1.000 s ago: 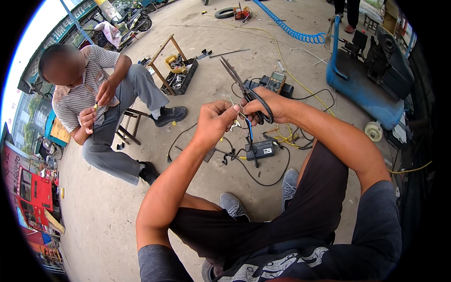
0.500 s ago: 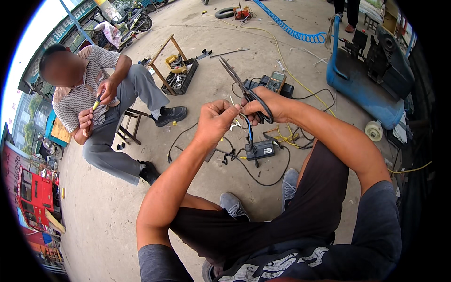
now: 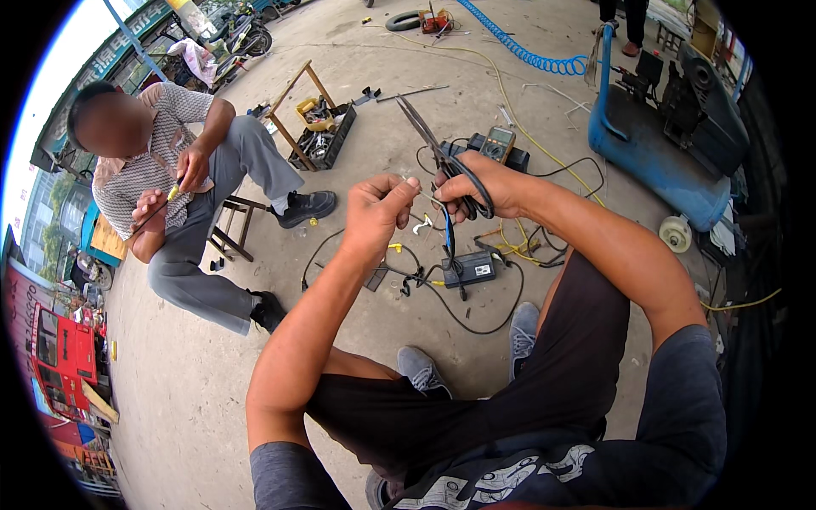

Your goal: The person uses pliers to strip the insulation from a black wire, then twists the exposed strands. The person then picks up a yellow wire and a white connector, and uses a screwdriver to secure the wire into the connector.

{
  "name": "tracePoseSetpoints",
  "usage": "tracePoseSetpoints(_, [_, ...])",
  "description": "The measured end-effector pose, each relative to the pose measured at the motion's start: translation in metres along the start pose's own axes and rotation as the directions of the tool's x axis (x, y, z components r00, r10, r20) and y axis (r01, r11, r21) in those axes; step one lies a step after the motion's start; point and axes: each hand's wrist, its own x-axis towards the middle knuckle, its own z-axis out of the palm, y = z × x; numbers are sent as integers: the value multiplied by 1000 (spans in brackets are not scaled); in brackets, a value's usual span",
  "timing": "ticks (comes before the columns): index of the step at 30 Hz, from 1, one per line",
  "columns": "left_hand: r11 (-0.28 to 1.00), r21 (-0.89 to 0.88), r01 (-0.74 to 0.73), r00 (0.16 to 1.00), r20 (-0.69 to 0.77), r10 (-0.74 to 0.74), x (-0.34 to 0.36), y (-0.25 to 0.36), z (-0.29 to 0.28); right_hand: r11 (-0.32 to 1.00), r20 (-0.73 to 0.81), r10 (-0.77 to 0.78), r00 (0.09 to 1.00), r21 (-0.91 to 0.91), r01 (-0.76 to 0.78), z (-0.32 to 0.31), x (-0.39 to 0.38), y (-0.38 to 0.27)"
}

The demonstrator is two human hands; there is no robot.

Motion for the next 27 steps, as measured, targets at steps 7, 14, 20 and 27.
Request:
tracePoseSetpoints(7, [998, -60, -7, 999, -45, 4, 1, 0, -1, 999, 31, 31, 999, 11, -32, -3, 4, 1])
tracePoseSetpoints(14, [995, -68, -79, 993, -90, 73, 6, 0, -15, 996, 2, 32, 999, 78, -32, -5, 1, 1])
tracePoseSetpoints(20, [933, 205, -295, 952, -25, 306, 2, 4, -18, 988, -28, 44, 999, 150, -39, -10, 6, 6])
tracePoseSetpoints(27, [833, 418, -362, 925, 267, 269, -9, 8, -2, 979, -35, 42, 998, 200, -34, -15, 7, 8])
